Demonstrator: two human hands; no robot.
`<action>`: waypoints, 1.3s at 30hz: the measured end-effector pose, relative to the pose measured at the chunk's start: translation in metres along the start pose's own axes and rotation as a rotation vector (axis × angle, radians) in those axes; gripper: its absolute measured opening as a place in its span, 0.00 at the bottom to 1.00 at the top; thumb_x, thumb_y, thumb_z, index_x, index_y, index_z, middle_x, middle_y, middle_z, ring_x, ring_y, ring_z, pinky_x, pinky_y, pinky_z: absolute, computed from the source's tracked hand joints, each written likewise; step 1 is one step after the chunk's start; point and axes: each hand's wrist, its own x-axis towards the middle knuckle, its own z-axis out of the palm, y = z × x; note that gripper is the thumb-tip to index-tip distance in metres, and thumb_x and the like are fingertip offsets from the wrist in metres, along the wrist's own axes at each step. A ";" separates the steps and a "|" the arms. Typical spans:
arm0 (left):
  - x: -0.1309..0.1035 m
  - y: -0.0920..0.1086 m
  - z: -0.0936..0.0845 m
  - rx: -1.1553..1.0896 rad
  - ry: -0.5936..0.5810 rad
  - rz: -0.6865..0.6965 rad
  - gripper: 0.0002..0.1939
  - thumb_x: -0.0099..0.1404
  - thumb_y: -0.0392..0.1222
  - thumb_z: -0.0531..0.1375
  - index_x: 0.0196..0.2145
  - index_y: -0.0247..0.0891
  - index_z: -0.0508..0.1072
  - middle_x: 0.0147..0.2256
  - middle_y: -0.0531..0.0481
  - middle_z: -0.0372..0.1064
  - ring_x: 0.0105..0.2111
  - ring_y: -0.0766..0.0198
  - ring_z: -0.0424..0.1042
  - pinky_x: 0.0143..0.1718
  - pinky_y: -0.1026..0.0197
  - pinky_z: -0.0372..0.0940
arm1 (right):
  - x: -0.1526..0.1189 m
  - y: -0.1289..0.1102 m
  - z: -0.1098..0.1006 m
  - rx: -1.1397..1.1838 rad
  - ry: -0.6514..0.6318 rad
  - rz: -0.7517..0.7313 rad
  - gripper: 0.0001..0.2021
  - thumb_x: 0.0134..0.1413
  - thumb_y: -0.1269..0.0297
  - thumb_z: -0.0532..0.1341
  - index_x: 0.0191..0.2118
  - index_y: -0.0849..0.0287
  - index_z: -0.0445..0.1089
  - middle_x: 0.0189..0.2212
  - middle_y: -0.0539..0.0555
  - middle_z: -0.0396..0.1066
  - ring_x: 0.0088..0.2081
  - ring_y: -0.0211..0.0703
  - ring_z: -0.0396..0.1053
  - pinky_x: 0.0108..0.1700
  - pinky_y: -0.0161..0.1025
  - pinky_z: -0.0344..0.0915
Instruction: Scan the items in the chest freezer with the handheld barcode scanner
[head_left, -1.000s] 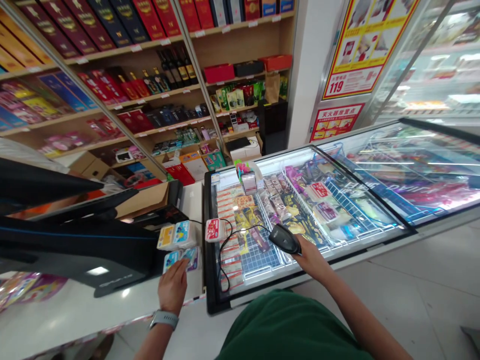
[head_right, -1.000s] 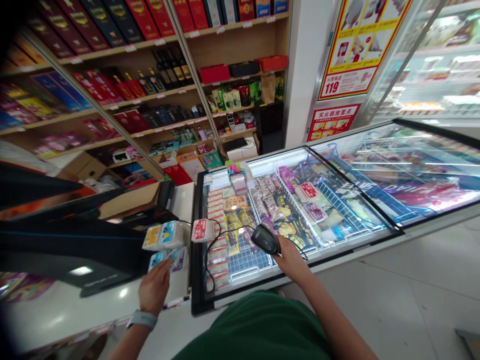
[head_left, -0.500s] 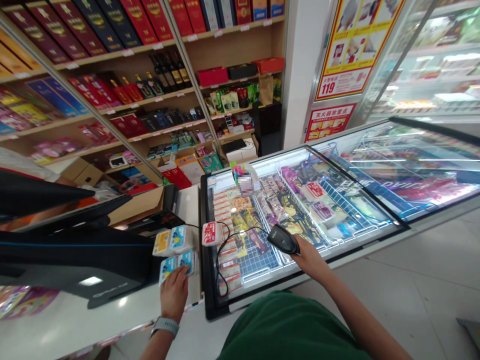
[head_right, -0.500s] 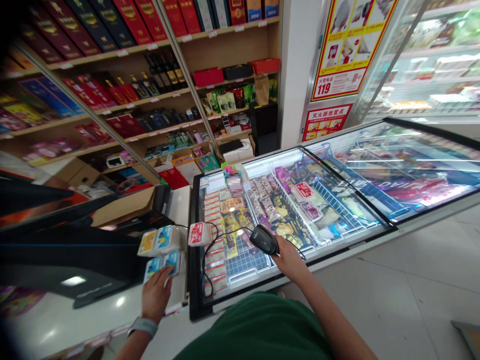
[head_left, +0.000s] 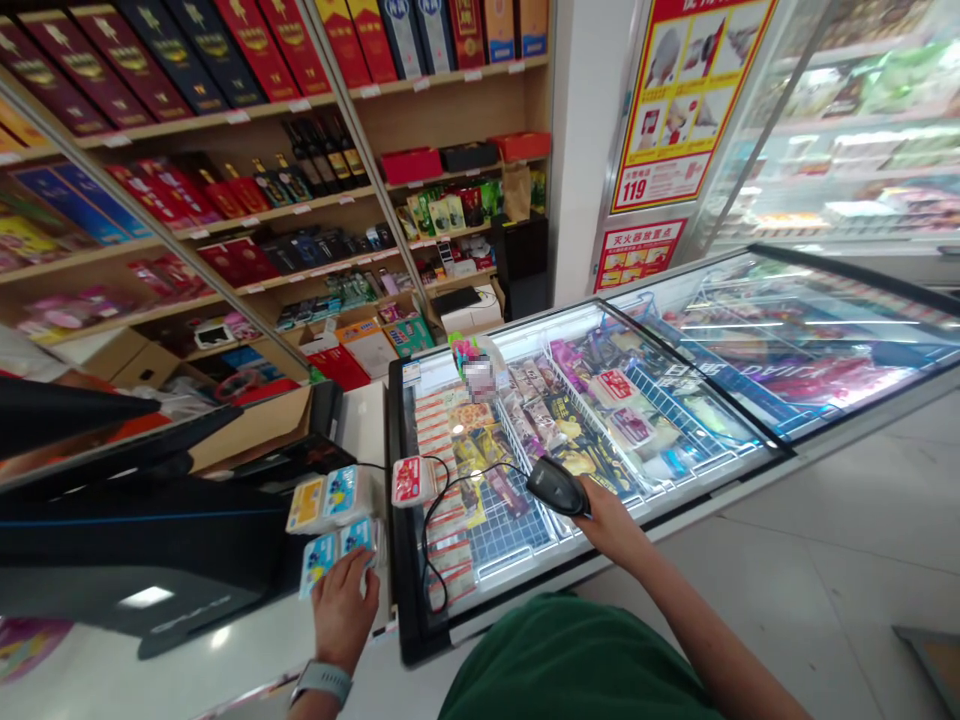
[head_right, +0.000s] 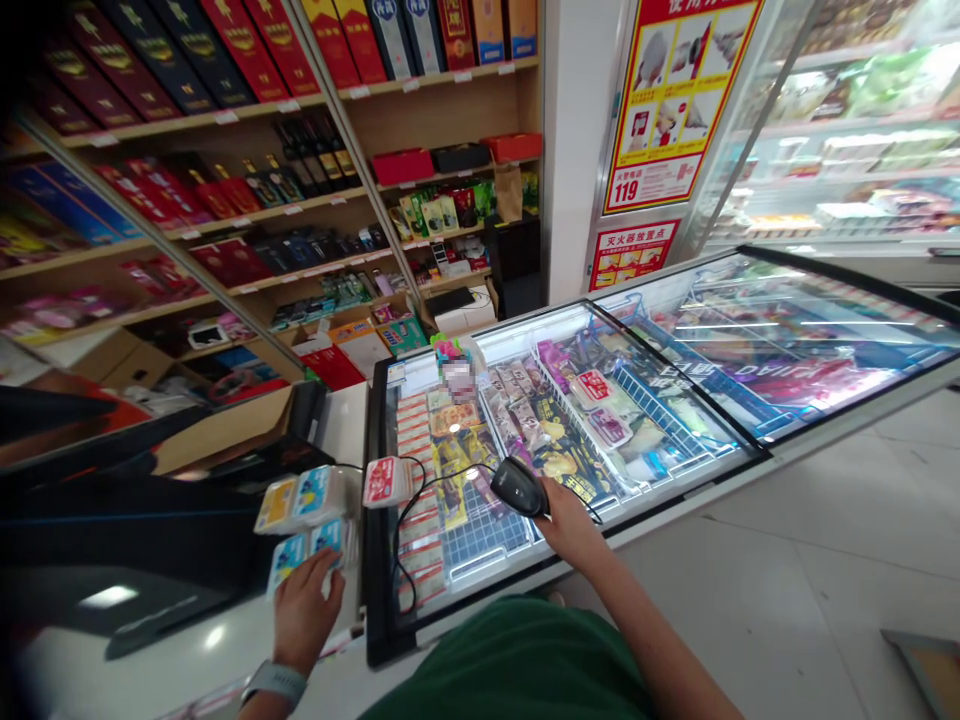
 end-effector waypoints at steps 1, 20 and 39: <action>0.002 0.003 0.000 -0.014 0.004 0.013 0.12 0.63 0.38 0.53 0.41 0.39 0.74 0.44 0.44 0.74 0.43 0.55 0.72 0.47 0.52 0.60 | 0.000 -0.001 0.000 0.005 -0.003 -0.004 0.14 0.46 0.72 0.55 0.42 0.59 0.63 0.38 0.57 0.70 0.40 0.49 0.69 0.43 0.42 0.63; 0.071 0.104 0.023 -0.387 -0.174 0.180 0.12 0.64 0.37 0.52 0.41 0.41 0.73 0.42 0.47 0.75 0.44 0.55 0.72 0.46 0.51 0.65 | -0.004 -0.001 -0.003 -0.028 0.013 0.004 0.15 0.45 0.76 0.56 0.42 0.59 0.63 0.38 0.56 0.70 0.40 0.48 0.69 0.43 0.42 0.63; 0.140 0.195 0.061 -0.627 -0.305 0.419 0.18 0.63 0.34 0.52 0.50 0.41 0.69 0.46 0.44 0.72 0.47 0.56 0.71 0.53 0.49 0.66 | -0.010 0.002 -0.010 0.043 0.101 0.015 0.18 0.42 0.79 0.56 0.41 0.57 0.63 0.39 0.55 0.70 0.42 0.48 0.68 0.44 0.42 0.64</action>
